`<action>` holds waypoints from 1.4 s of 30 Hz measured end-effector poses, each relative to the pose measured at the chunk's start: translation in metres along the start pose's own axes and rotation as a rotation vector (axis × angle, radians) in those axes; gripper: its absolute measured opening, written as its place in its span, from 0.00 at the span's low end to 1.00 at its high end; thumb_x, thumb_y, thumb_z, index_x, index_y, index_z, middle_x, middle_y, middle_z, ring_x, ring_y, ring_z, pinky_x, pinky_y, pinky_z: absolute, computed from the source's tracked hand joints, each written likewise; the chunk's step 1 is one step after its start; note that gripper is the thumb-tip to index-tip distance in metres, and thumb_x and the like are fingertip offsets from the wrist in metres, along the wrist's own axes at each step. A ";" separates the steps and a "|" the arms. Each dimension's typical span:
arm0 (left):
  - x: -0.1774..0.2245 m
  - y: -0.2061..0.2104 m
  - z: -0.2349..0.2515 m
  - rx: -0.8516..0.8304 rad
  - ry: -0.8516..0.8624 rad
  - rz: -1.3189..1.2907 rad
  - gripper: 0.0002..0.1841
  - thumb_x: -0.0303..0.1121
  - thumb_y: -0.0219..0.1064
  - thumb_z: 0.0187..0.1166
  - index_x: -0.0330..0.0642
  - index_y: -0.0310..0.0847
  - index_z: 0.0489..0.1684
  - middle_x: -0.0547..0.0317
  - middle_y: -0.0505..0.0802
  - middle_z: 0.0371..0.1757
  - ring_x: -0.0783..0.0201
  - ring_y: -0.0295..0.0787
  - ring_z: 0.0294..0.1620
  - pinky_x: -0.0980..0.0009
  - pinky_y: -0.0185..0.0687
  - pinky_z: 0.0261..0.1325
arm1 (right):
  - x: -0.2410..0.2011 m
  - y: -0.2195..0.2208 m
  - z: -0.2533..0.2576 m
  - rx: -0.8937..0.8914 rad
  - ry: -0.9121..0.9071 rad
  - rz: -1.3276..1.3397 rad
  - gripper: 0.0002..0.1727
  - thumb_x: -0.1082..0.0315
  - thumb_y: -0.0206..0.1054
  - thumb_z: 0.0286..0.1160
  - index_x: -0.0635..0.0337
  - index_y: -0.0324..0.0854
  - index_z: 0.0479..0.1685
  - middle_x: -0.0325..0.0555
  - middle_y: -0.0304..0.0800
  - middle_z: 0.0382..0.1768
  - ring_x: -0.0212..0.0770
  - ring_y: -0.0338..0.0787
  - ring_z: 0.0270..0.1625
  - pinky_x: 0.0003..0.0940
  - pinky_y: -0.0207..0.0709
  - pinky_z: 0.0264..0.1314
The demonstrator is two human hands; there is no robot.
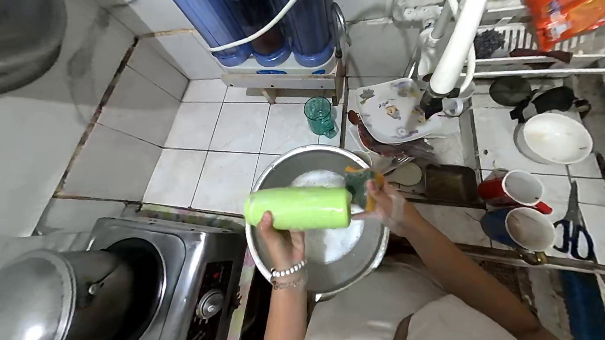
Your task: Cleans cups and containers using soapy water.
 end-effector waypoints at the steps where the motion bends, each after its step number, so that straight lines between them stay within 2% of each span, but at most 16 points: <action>1: -0.005 0.006 -0.006 0.029 -0.134 0.010 0.18 0.47 0.40 0.88 0.48 0.71 0.50 0.63 0.93 0.35 0.69 0.94 0.34 0.68 0.93 0.30 | -0.002 0.000 -0.006 -0.017 0.015 0.023 0.29 0.62 0.48 0.95 0.59 0.47 0.89 0.56 0.77 0.69 0.48 0.88 0.65 0.51 0.89 0.58; 4: -0.032 0.007 -0.016 0.022 -0.433 -0.042 0.27 0.53 0.31 0.90 0.49 0.76 0.47 0.60 0.94 0.35 0.64 0.94 0.33 0.65 0.93 0.30 | -0.003 -0.006 -0.012 -0.072 -0.049 -0.037 0.28 0.62 0.53 0.90 0.61 0.52 0.85 0.45 0.84 0.58 0.33 0.91 0.54 0.32 0.90 0.53; 8: -0.059 -0.004 -0.017 -0.003 -0.602 -0.226 0.30 0.58 0.33 0.87 0.46 0.77 0.52 0.50 0.94 0.43 0.56 0.95 0.41 0.60 0.93 0.35 | -0.004 -0.012 -0.002 -0.129 -0.087 -0.159 0.37 0.59 0.62 0.73 0.60 0.55 0.83 0.45 0.81 0.58 0.36 0.89 0.52 0.38 0.88 0.49; 11: -0.059 -0.009 -0.012 -0.025 -0.545 -0.252 0.28 0.55 0.33 0.88 0.46 0.77 0.52 0.51 0.94 0.43 0.56 0.94 0.43 0.59 0.93 0.41 | -0.002 -0.013 0.023 -0.176 -0.119 -0.389 0.40 0.57 0.65 0.76 0.63 0.56 0.87 0.57 0.79 0.67 0.41 0.87 0.59 0.40 0.87 0.55; 14: -0.042 -0.009 -0.006 -0.043 -0.507 -0.165 0.29 0.55 0.33 0.89 0.44 0.75 0.58 0.50 0.93 0.43 0.57 0.94 0.41 0.61 0.92 0.38 | 0.012 -0.009 0.073 -0.272 -0.175 -0.841 0.45 0.64 0.72 0.76 0.65 0.53 0.91 0.71 0.74 0.76 0.53 0.84 0.70 0.43 0.78 0.73; 17: -0.029 -0.014 -0.001 -0.045 -0.351 -0.027 0.24 0.47 0.35 0.90 0.41 0.70 0.64 0.48 0.92 0.45 0.57 0.94 0.43 0.61 0.93 0.40 | 0.026 0.021 0.101 -0.317 -0.010 -1.457 0.44 0.67 0.71 0.77 0.50 0.55 0.94 0.78 0.57 0.85 0.75 0.68 0.83 0.65 0.68 0.80; 20: -0.018 -0.014 -0.004 -0.030 -0.145 0.111 0.16 0.36 0.43 0.82 0.41 0.71 0.58 0.60 0.93 0.37 0.68 0.94 0.37 0.69 0.93 0.40 | 0.042 0.049 0.102 -0.441 0.156 -1.714 0.35 0.73 0.63 0.83 0.63 0.59 0.91 0.80 0.51 0.87 0.81 0.51 0.89 0.73 0.55 0.86; 23: -0.013 -0.019 -0.004 0.020 -0.025 0.202 0.20 0.33 0.56 0.76 0.34 0.68 0.64 0.61 0.91 0.39 0.71 0.93 0.38 0.71 0.93 0.43 | 0.032 0.058 0.108 -0.625 0.216 -1.577 0.23 0.74 0.58 0.85 0.77 0.71 0.77 0.78 0.77 0.72 0.72 0.77 0.75 0.69 0.67 0.76; 26: -0.007 -0.021 -0.004 0.056 0.048 0.251 0.20 0.31 0.62 0.72 0.32 0.70 0.62 0.61 0.93 0.38 0.71 0.93 0.37 0.71 0.94 0.43 | 0.021 0.045 0.111 -0.645 0.105 -0.977 0.23 0.70 0.56 0.87 0.72 0.70 0.76 0.63 0.82 0.63 0.46 0.85 0.57 0.43 0.79 0.63; 28: -0.006 -0.021 -0.001 0.064 0.062 0.308 0.21 0.29 0.66 0.68 0.31 0.72 0.60 0.60 0.93 0.38 0.71 0.93 0.38 0.70 0.93 0.44 | 0.011 0.050 0.092 -0.606 -0.011 -0.606 0.33 0.70 0.61 0.78 0.66 0.64 0.86 0.57 0.78 0.74 0.35 0.84 0.65 0.32 0.80 0.66; 30: -0.010 -0.020 0.004 0.066 0.052 0.316 0.23 0.26 0.68 0.65 0.29 0.72 0.60 0.56 0.92 0.41 0.68 0.93 0.41 0.68 0.93 0.46 | 0.011 0.063 0.071 -0.615 -0.254 -0.484 0.39 0.65 0.58 0.73 0.72 0.60 0.87 0.62 0.68 0.84 0.38 0.75 0.80 0.32 0.70 0.81; 32: -0.017 -0.015 0.007 0.087 0.025 0.260 0.20 0.24 0.61 0.72 0.29 0.68 0.64 0.54 0.90 0.44 0.68 0.91 0.42 0.68 0.91 0.47 | 0.015 0.081 0.050 -0.508 -0.466 -0.620 0.35 0.62 0.58 0.80 0.70 0.65 0.87 0.70 0.66 0.84 0.55 0.70 0.85 0.45 0.65 0.86; 35: -0.012 -0.003 0.007 0.093 0.008 0.200 0.13 0.30 0.45 0.90 0.33 0.67 0.63 0.59 0.89 0.38 0.72 0.90 0.37 0.72 0.90 0.43 | 0.026 0.093 0.015 -0.302 -0.688 -0.990 0.33 0.59 0.72 0.76 0.54 0.76 0.83 0.69 0.70 0.82 0.69 0.65 0.87 0.59 0.66 0.85; 38: 0.006 0.013 0.003 0.090 0.050 0.081 0.17 0.42 0.39 0.94 0.43 0.71 0.56 0.65 0.90 0.35 0.73 0.91 0.36 0.71 0.91 0.42 | 0.035 0.080 -0.002 -0.189 -0.983 -1.182 0.31 0.57 0.80 0.64 0.47 0.86 0.73 0.67 0.80 0.75 0.76 0.72 0.81 0.65 0.71 0.79; 40: 0.012 0.012 0.003 0.010 0.191 -0.050 0.15 0.47 0.49 0.84 0.47 0.71 0.52 0.66 0.92 0.39 0.71 0.93 0.41 0.69 0.93 0.44 | 0.032 0.059 0.005 -0.093 -1.067 -1.096 0.36 0.58 0.85 0.54 0.53 0.86 0.71 0.70 0.83 0.69 0.72 0.81 0.73 0.61 0.78 0.74; 42: 0.014 0.002 0.005 -0.141 0.334 -0.187 0.29 0.58 0.79 0.60 0.47 0.82 0.52 0.59 0.96 0.47 0.64 0.95 0.50 0.64 0.93 0.50 | 0.017 0.040 0.009 -0.127 -0.886 -0.842 0.46 0.55 0.88 0.50 0.67 0.79 0.74 0.68 0.81 0.69 0.54 0.84 0.70 0.43 0.80 0.73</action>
Point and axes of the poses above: each hand's wrist, its own z-axis towards the middle knuckle, its own y-axis out of the palm, x = y × z, the point moved 1 cm from there along z, towards the middle knuckle
